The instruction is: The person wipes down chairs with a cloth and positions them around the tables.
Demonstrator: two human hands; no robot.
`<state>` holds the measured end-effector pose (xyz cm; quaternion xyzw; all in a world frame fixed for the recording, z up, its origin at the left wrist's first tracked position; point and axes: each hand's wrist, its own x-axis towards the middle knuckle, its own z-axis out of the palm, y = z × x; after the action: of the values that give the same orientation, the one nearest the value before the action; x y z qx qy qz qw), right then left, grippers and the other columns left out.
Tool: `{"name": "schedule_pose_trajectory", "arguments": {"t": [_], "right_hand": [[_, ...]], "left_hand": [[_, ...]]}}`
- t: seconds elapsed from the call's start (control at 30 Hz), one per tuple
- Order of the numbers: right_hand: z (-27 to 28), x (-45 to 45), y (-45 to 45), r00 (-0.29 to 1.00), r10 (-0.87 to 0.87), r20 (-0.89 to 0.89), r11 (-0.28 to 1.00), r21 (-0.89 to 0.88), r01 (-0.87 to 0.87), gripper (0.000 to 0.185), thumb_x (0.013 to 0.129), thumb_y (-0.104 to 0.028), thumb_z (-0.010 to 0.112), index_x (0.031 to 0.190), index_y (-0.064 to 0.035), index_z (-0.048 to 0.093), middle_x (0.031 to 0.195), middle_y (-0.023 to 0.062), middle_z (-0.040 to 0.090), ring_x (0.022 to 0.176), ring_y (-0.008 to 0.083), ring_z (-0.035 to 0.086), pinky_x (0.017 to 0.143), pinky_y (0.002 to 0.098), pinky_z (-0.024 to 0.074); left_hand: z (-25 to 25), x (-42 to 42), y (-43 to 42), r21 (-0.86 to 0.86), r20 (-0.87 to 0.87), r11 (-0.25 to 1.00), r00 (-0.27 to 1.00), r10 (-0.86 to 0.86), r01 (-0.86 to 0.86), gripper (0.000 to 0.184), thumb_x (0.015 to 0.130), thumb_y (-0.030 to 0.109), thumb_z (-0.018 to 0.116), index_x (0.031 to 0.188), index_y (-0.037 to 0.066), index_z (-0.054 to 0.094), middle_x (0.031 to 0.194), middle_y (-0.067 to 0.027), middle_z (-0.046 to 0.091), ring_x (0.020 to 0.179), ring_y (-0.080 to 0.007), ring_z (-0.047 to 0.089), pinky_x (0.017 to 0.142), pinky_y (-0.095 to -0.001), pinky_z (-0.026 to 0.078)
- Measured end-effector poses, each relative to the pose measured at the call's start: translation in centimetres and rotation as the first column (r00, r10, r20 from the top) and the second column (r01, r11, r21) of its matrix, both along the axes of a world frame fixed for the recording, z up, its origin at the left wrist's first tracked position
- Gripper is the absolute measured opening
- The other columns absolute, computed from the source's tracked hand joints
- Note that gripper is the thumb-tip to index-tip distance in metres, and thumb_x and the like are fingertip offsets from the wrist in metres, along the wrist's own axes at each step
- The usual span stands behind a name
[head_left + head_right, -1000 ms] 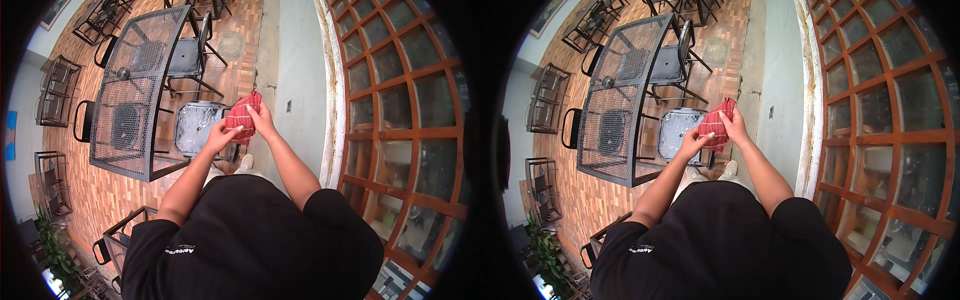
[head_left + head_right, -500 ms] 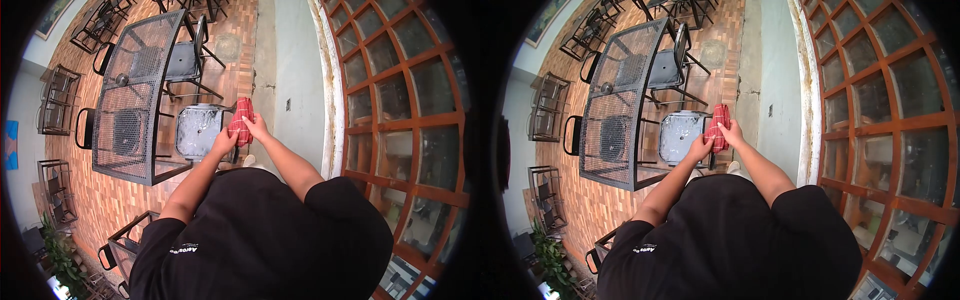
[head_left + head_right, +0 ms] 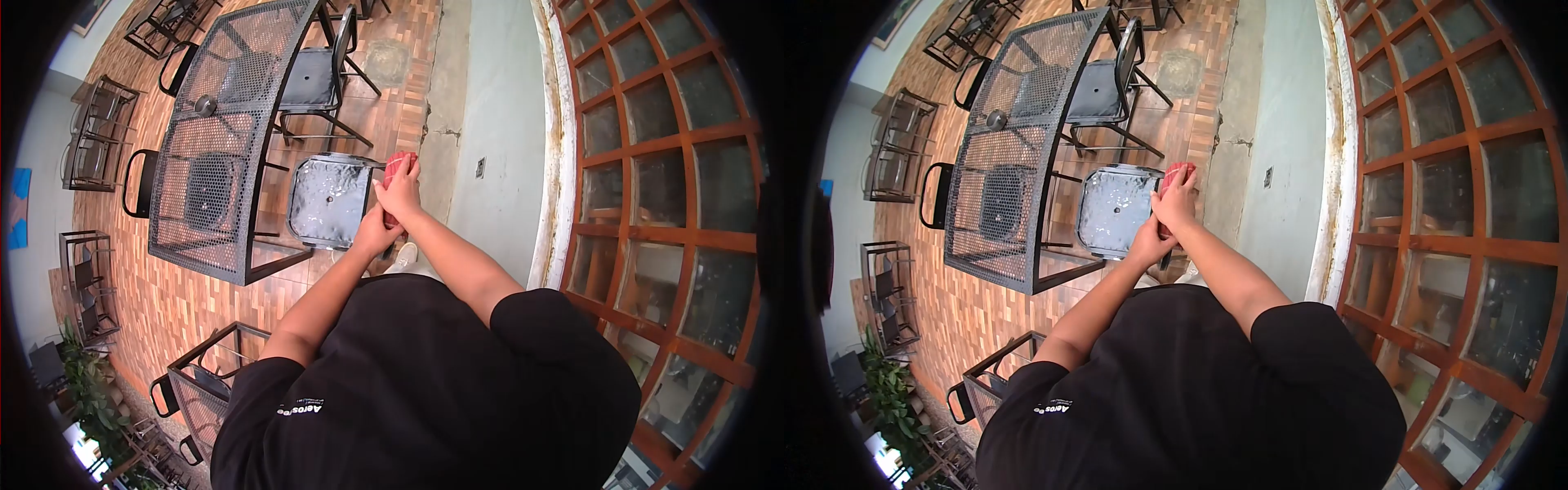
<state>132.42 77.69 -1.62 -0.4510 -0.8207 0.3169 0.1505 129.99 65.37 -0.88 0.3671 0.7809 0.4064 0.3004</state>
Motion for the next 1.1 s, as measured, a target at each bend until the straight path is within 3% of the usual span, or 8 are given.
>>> {"name": "schedule_pose_trajectory", "arguments": {"t": [0.1,0.2,0.33,0.63,0.8,0.9,0.97,1.1], "right_hand": [[-1.9,-1.2,0.2,0.98,-0.19,0.059,0.965,-0.173,0.197,0.075,0.087,-0.032,0.073,0.14,0.0049,0.035,0.139,0.0342,0.048,0.114,0.0494,0.06,0.094,0.0537,0.0522],[-3.5,-1.9,1.7,0.967,-0.237,0.091,0.935,-0.249,0.253,0.066,0.088,-0.035,0.072,0.132,0.0051,0.044,0.12,0.0338,0.06,0.103,0.0489,0.065,0.089,0.0524,0.0547],[-4.3,-2.8,3.2,0.945,-0.309,0.109,0.908,-0.263,0.327,0.055,0.09,-0.04,0.07,0.118,0.0043,0.054,0.1,0.0306,0.069,0.095,0.0476,0.069,0.086,0.0515,0.0556],[-4.5,-2.0,3.3,0.933,-0.351,0.084,0.869,-0.341,0.358,0.059,0.09,-0.056,0.067,0.09,0.0031,0.068,0.094,0.0283,0.072,0.094,0.0439,0.07,0.084,0.0491,0.0546],[-5.6,-1.5,3.7,0.907,-0.42,0.038,0.781,-0.493,0.382,0.063,0.089,-0.06,0.066,0.084,0.0028,0.069,0.09,0.0284,0.072,0.093,0.0422,0.071,0.084,0.0483,0.0542],[-5.7,-0.8,2.4,0.928,-0.372,0.025,0.89,-0.274,0.364,0.06,0.089,-0.058,0.067,0.09,0.0022,0.068,0.092,0.0279,0.072,0.093,0.0423,0.071,0.085,0.0486,0.0537],[-6.1,0.0,0.6,0.924,-0.381,0.037,0.894,-0.239,0.379,0.059,0.089,-0.057,0.068,0.093,0.0021,0.067,0.093,0.0279,0.071,0.093,0.0425,0.071,0.085,0.0488,0.0535],[-5.6,1.2,-2.3,0.922,-0.385,0.051,0.906,-0.169,0.388,0.057,0.089,-0.054,0.07,0.1,0.0016,0.063,0.096,0.0275,0.071,0.094,0.0431,0.07,0.085,0.0493,0.0531]], "left_hand": [[-1.0,0.0,-1.7,-0.033,0.08,0.999,0.997,0.01,-0.008,0.05,0.081,0.033,0.081,0.11,-0.001,0.059,0.096,-0.0202,0.071,0.09,-0.0356,0.07,0.08,-0.0439,0.055],[-0.7,0.3,-3.1,-0.312,0.186,0.946,0.982,-0.036,0.094,0.046,0.084,0.029,0.081,0.111,-0.002,0.061,0.098,-0.0151,0.073,0.086,-0.0239,0.071,0.08,-0.0366,0.055],[-5.6,0.7,-6.0,-0.08,0.438,0.995,0.899,-0.013,0.053,0.04,0.088,0.025,0.079,0.111,-0.003,0.064,0.096,-0.0114,0.073,0.083,-0.0142,0.068,0.079,-0.0307,0.054],[-5.1,1.1,-7.3,-0.117,0.334,0.99,0.942,-0.03,0.073,0.035,0.09,0.026,0.078,0.111,-0.001,0.068,0.09,-0.0112,0.074,0.082,-0.0136,0.068,0.079,-0.0316,0.054],[-5.2,0.1,-7.6,-0.181,0.327,0.964,0.937,-0.127,0.194,0.043,0.089,0.035,0.078,0.111,-0.001,0.068,0.094,-0.0135,0.074,0.084,-0.0202,0.07,0.08,-0.0344,0.055],[-5.1,-2.2,-7.9,-0.248,0.332,0.929,0.925,-0.184,0.273,0.048,0.09,0.042,0.076,0.11,0.0,0.069,0.097,-0.0149,0.074,0.088,-0.0241,0.071,0.082,-0.036,0.055],[-4.4,-4.5,-9.2,-0.476,0.226,0.84,0.959,-0.169,0.26,0.054,0.091,0.051,0.071,0.108,0.0,0.07,0.1,-0.0171,0.074,0.095,-0.0274,0.071,0.086,-0.0372,0.054],[-5.9,-11.1,-15.9,-0.254,0.306,0.959,0.951,-0.041,0.123,0.05,0.096,0.049,0.066,0.106,0.0,0.07,0.098,-0.0154,0.074,0.093,-0.022,0.069,0.086,-0.0355,0.053]]}}
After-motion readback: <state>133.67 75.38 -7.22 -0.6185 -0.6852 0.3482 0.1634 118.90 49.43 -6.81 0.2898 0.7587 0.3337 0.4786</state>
